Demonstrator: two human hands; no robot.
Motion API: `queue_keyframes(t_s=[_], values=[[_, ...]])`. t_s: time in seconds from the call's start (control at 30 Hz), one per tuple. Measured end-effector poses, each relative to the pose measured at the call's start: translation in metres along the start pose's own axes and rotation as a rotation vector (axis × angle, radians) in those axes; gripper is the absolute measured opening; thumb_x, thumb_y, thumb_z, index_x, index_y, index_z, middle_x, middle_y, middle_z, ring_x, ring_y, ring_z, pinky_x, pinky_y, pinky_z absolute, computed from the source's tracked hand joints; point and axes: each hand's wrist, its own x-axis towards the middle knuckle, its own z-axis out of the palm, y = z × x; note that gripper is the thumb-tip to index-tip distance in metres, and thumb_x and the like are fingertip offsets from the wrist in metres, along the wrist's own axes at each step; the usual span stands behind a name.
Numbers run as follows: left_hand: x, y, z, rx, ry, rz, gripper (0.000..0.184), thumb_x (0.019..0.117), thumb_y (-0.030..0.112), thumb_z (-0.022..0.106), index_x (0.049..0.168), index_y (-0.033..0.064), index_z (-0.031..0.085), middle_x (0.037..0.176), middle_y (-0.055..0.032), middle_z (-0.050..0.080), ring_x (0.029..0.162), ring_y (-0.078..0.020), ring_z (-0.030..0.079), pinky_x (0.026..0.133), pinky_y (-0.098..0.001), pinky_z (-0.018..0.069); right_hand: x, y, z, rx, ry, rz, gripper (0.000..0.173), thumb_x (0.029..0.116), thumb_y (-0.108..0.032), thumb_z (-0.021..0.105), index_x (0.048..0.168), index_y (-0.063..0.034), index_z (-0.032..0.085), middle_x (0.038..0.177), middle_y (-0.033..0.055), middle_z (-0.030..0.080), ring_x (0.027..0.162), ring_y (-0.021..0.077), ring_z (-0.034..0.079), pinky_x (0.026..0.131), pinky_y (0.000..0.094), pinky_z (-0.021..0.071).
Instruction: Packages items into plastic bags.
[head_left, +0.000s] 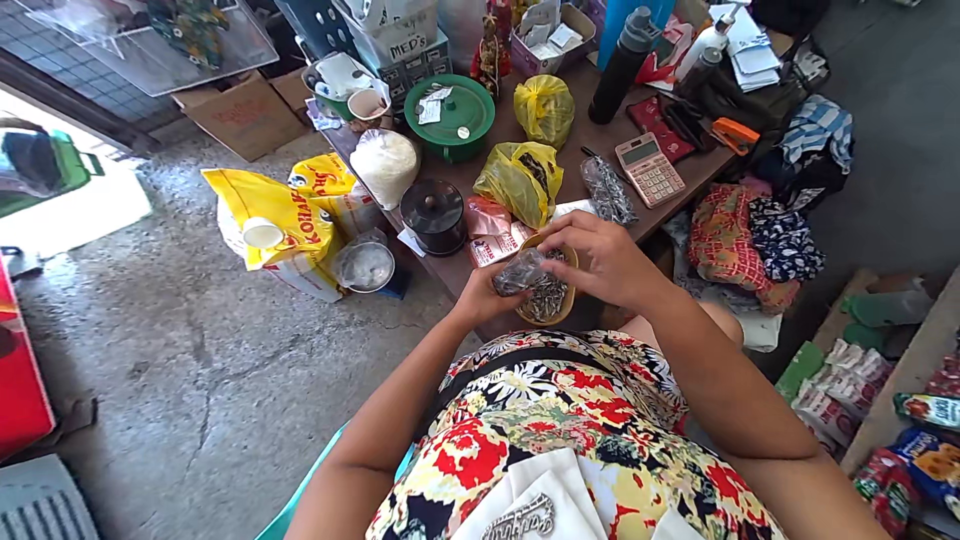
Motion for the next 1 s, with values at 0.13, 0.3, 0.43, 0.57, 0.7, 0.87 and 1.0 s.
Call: queue_keyframes(t_s=[0.13,0.3,0.43,0.57,0.7,0.87,1.0], values=[[0.004,0.008,0.004,-0.061,-0.013,0.063,0.030,0.0750,0.005,0.084,0.102,-0.0013,0.071,0.090,-0.0024,0.074,0.082,-0.0011,0.069,0.079,-0.0224,0.0589,-0.001,0.002,0.011,-0.013,-0.129,0.009,0.022,0.0929,-0.027,0.075,0.100,-0.0061,0.076,0.132,0.0136,0.064,0.118,0.0243,0.064,0.100,0.0414,0.0544],[0.007,0.016,0.004,-0.179,-0.074,0.098,0.065,0.0716,0.020,0.091,0.125,-0.0016,0.060,0.111,-0.0012,0.071,0.102,-0.0023,0.067,0.094,-0.0248,0.0566,0.007,-0.018,-0.018,-0.038,-0.024,-0.025,0.014,0.0971,-0.018,0.069,0.093,-0.0052,0.076,0.099,0.0069,0.069,0.086,0.0121,0.067,0.076,0.0265,0.0583],[0.007,0.015,0.001,-0.163,-0.038,0.110,0.105,0.0812,0.076,0.066,0.149,-0.0005,0.042,0.143,-0.0089,0.056,0.127,-0.0122,0.056,0.107,-0.0333,0.0471,0.005,-0.039,-0.048,-0.137,0.191,-0.046,0.020,0.0987,-0.018,0.067,0.093,-0.0018,0.077,0.104,0.0114,0.071,0.094,0.0154,0.068,0.083,0.0278,0.0571],[0.006,0.017,-0.009,-0.148,0.036,0.100,0.096,0.0935,0.079,0.040,0.151,0.0022,0.040,0.146,-0.0123,0.053,0.129,-0.0179,0.058,0.105,-0.0371,0.0504,-0.002,-0.028,-0.061,-0.249,0.137,0.039,0.020,0.0998,-0.019,0.065,0.095,-0.0036,0.077,0.105,0.0109,0.072,0.090,0.0183,0.070,0.080,0.0357,0.0593],[0.003,0.025,-0.017,-0.129,0.092,0.095,0.079,0.0990,0.070,0.040,0.143,0.0052,0.049,0.141,-0.0078,0.057,0.122,-0.0134,0.060,0.098,-0.0333,0.0522,-0.010,-0.036,-0.094,-0.282,0.267,0.021,0.019,0.0993,-0.017,0.067,0.097,-0.0001,0.076,0.107,0.0136,0.070,0.094,0.0098,0.067,0.083,0.0198,0.0551],[0.013,0.049,-0.005,-0.077,0.079,0.249,0.053,0.0964,0.043,0.065,0.127,0.0004,0.062,0.129,-0.0089,0.062,0.123,-0.0147,0.058,0.103,-0.0345,0.0498,-0.020,-0.037,-0.089,-0.243,0.183,0.012,0.017,0.0959,-0.017,0.070,0.096,-0.0022,0.078,0.106,0.0114,0.071,0.098,0.0126,0.068,0.086,0.0235,0.0569],[0.025,0.087,0.012,-0.039,-0.015,0.345,0.068,0.0848,0.042,0.081,0.134,0.0000,0.060,0.136,-0.0105,0.059,0.132,-0.0155,0.053,0.111,-0.0345,0.0457,-0.020,-0.028,-0.060,-0.157,0.103,-0.032,0.015,0.0946,-0.018,0.070,0.093,-0.0061,0.078,0.103,0.0074,0.073,0.099,0.0153,0.067,0.088,0.0284,0.0561]])
